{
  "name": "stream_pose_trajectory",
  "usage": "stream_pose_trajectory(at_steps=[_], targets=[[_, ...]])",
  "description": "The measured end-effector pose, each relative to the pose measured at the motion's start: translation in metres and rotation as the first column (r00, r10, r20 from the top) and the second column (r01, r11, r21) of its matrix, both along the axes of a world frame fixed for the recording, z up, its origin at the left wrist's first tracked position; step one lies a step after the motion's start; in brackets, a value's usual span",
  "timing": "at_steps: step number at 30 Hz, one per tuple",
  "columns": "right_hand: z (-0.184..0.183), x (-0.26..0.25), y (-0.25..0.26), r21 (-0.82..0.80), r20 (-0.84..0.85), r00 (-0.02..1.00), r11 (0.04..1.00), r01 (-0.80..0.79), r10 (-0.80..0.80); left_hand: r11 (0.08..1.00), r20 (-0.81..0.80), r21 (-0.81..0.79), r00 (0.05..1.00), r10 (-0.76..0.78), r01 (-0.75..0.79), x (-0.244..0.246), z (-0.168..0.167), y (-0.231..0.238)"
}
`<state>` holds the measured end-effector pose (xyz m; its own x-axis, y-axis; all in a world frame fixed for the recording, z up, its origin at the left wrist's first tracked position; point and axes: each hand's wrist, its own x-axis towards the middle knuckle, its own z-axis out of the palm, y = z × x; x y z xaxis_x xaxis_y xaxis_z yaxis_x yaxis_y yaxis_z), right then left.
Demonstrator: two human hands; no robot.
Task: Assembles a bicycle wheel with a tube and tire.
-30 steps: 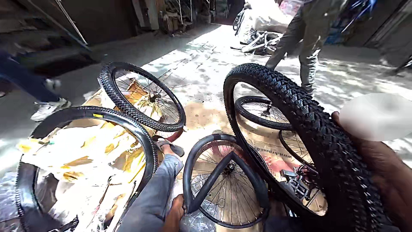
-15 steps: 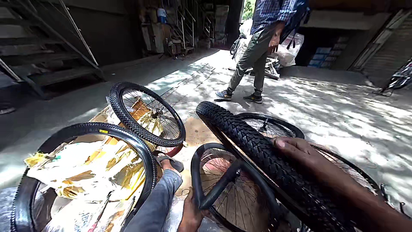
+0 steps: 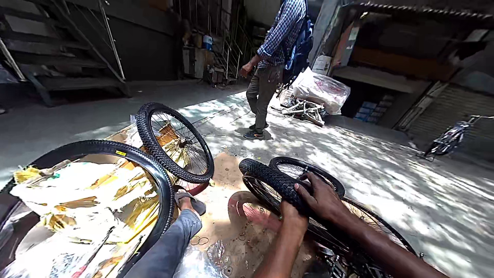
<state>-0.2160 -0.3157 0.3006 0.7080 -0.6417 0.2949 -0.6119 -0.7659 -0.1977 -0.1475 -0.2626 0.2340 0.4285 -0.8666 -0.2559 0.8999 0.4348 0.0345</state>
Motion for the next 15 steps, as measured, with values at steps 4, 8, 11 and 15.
stream_pose_trajectory(at_steps=[4,8,11,15], targets=[[0.011,0.001,-0.035,-0.083,-0.054,0.998,0.996,-0.021,0.017,0.998,0.178,-0.041,0.983,-0.036,0.044,-0.007,0.0,-0.012],[0.016,0.004,-0.063,-0.057,-0.106,0.993,0.996,-0.065,0.058,0.995,0.274,-0.016,0.957,-0.092,0.1,-0.006,0.001,-0.017],[0.018,0.01,-0.077,-0.006,-0.171,0.984,0.999,-0.048,0.046,0.988,0.298,-0.052,0.947,-0.122,0.144,0.0,-0.005,-0.02],[0.018,0.022,-0.081,0.124,-0.192,0.976,0.989,-0.08,0.104,0.969,0.358,-0.134,0.922,-0.15,0.21,0.011,-0.007,-0.01]])
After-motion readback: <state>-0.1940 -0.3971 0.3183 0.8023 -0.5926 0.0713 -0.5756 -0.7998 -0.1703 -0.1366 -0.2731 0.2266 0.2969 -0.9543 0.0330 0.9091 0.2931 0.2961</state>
